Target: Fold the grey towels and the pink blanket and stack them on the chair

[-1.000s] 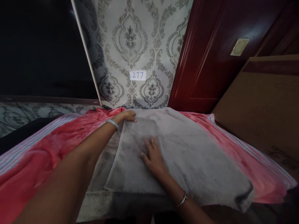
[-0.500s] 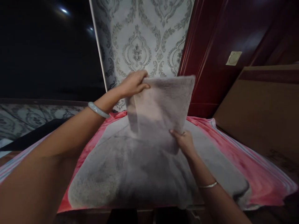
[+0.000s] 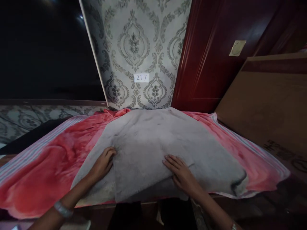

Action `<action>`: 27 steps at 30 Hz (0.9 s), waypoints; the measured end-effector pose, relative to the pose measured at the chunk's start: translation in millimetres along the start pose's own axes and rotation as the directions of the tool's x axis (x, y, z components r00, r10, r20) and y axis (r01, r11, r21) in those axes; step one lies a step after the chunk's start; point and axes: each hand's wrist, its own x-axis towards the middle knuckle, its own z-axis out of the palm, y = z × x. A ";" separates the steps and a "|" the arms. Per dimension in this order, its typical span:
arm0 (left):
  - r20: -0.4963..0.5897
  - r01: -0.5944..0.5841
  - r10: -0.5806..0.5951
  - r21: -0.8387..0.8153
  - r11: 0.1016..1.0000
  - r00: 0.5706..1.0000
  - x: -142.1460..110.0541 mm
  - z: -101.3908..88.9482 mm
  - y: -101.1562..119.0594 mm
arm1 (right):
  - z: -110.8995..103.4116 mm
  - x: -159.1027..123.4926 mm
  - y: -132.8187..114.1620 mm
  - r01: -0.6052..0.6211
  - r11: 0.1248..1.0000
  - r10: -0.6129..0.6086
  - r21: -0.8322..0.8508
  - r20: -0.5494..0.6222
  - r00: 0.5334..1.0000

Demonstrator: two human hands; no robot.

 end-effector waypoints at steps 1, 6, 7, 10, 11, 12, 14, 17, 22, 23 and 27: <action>-0.016 0.062 -0.062 -0.004 0.998 0.998 -8.2 0.6 -6.6 | -3.5 -1.6 3.0 -0.020 0.998 0.019 0.062 0.014 1.000; 0.147 0.490 -0.468 -0.222 0.843 0.871 -1.1 -8.6 -22.4 | -42.3 34.7 43.5 -0.341 0.917 0.367 0.207 -0.102 0.925; 0.208 0.569 -0.530 -0.274 0.775 0.822 1.5 -8.8 -21.8 | -46.2 46.3 52.7 -0.452 0.870 0.478 0.197 -0.110 0.871; 0.312 0.688 -0.613 -0.354 0.634 0.726 4.2 -5.3 -13.0 | -47.1 79.3 74.5 -0.718 0.675 0.730 0.170 -0.018 0.683; 0.321 0.700 -0.623 -0.367 0.612 0.713 4.0 -3.5 -8.5 | -45.4 88.7 79.6 -0.756 0.633 0.764 0.166 0.022 0.644; 0.314 0.707 -0.636 -0.385 0.594 0.705 3.6 -1.7 -3.7 | -43.4 97.1 83.8 -0.774 0.610 0.779 0.167 0.055 0.625; 0.295 0.721 -0.673 -0.443 0.533 0.678 2.7 1.2 6.0 | -40.3 110.9 89.6 -0.781 0.597 0.780 0.184 0.092 0.618; 0.325 0.751 -0.733 -0.548 0.368 0.597 1.5 2.9 18.6 | -39.2 124.8 93.2 -0.788 0.567 0.782 0.240 0.145 0.607; 0.330 0.749 -0.769 -0.603 0.275 0.547 0.3 5.1 34.8 | -40.6 133.7 88.0 -0.781 0.471 0.764 0.410 0.253 0.594; 0.316 0.742 -0.770 -0.606 0.286 0.554 0.2 6.5 37.6 | -41.4 134.3 86.2 -0.780 0.441 0.760 0.443 0.278 0.587; 0.231 0.683 -0.733 -0.607 0.406 0.640 5.2 9.2 42.5 | -51.5 136.2 80.8 -0.780 0.334 0.753 0.529 0.349 0.559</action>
